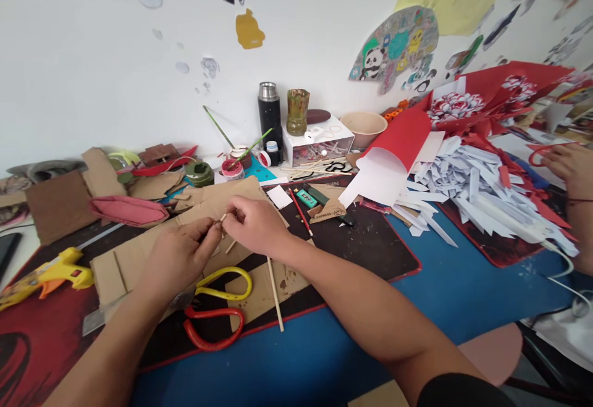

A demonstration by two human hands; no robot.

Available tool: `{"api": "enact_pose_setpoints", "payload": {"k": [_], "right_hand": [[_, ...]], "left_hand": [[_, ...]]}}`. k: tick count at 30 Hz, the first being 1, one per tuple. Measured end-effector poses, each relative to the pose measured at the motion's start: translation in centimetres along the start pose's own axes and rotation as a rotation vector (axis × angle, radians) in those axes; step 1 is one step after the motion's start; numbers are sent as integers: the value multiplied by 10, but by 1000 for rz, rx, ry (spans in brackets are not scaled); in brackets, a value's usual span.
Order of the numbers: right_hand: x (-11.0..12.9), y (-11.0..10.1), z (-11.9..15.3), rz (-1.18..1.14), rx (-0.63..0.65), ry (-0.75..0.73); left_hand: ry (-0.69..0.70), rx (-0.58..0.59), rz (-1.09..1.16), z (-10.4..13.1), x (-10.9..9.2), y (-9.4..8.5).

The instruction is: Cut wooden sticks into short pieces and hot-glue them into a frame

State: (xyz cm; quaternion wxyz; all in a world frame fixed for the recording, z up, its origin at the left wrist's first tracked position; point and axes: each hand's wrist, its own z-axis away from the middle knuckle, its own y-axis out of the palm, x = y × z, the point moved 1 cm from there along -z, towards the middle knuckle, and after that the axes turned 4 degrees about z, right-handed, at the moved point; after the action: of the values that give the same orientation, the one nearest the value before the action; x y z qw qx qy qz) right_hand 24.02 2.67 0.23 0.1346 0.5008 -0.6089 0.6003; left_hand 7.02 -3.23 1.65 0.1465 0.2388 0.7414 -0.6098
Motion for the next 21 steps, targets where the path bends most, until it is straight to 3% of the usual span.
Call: {"api": "enact_pose_setpoints", "payload": {"k": [7,21], "right_hand": [[-1,1,1,-13,-5,-26],[4,-3,0,-2,17,-31]], "left_hand": [[49,-36,-34,0,1,1],[-238,51,411,-1,-11,2]]}}
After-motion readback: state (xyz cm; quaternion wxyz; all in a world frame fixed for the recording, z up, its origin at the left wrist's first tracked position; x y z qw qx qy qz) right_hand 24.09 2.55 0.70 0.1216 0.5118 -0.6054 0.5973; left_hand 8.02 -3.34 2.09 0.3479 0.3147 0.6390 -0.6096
